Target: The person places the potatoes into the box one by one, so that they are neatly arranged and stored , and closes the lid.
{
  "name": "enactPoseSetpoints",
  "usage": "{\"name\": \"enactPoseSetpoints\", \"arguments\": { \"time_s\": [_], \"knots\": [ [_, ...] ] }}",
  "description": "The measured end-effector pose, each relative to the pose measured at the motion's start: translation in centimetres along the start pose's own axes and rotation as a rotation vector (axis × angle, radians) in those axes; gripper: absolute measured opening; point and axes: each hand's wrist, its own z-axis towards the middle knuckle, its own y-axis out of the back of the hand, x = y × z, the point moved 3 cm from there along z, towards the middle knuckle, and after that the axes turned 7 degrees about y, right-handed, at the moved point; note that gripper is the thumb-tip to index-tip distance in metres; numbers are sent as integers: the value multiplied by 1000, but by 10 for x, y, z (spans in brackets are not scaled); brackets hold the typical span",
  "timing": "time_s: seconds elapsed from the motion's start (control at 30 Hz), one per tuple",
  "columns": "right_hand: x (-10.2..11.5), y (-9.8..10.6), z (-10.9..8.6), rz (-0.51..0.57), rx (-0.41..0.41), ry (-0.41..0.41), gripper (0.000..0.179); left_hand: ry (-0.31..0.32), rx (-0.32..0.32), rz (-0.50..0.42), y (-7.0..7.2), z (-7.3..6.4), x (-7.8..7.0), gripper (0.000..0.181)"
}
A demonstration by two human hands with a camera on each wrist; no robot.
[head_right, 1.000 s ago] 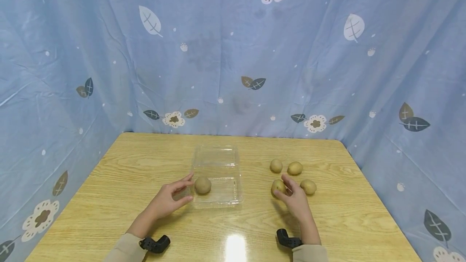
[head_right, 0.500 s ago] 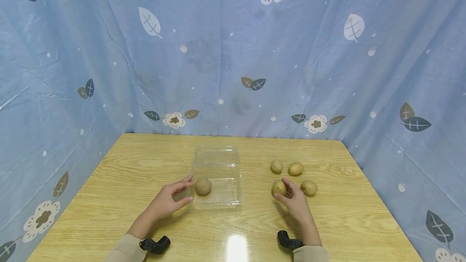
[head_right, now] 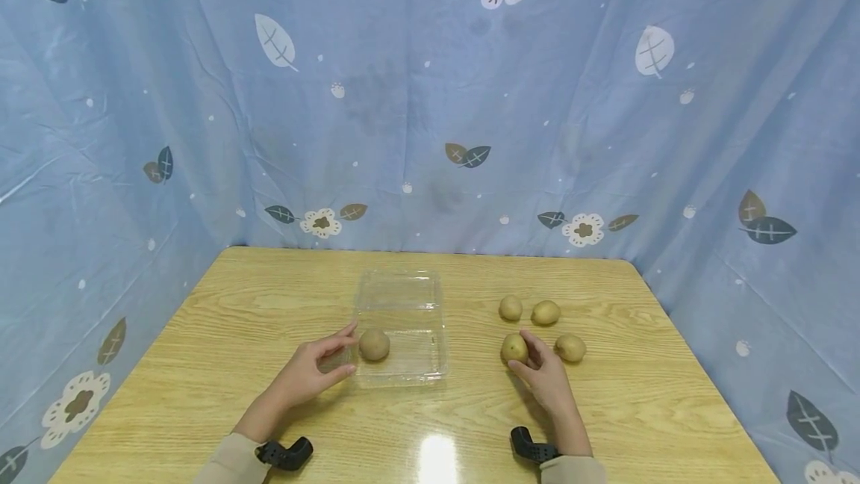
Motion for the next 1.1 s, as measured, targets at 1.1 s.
{"name": "enactPoseSetpoints", "arguments": {
  "time_s": [1.1],
  "knots": [
    [-6, -2, 0, 40, -83, -88, 64, 33, 3, -18, 1, -1, -1, 49]
  ]
}}
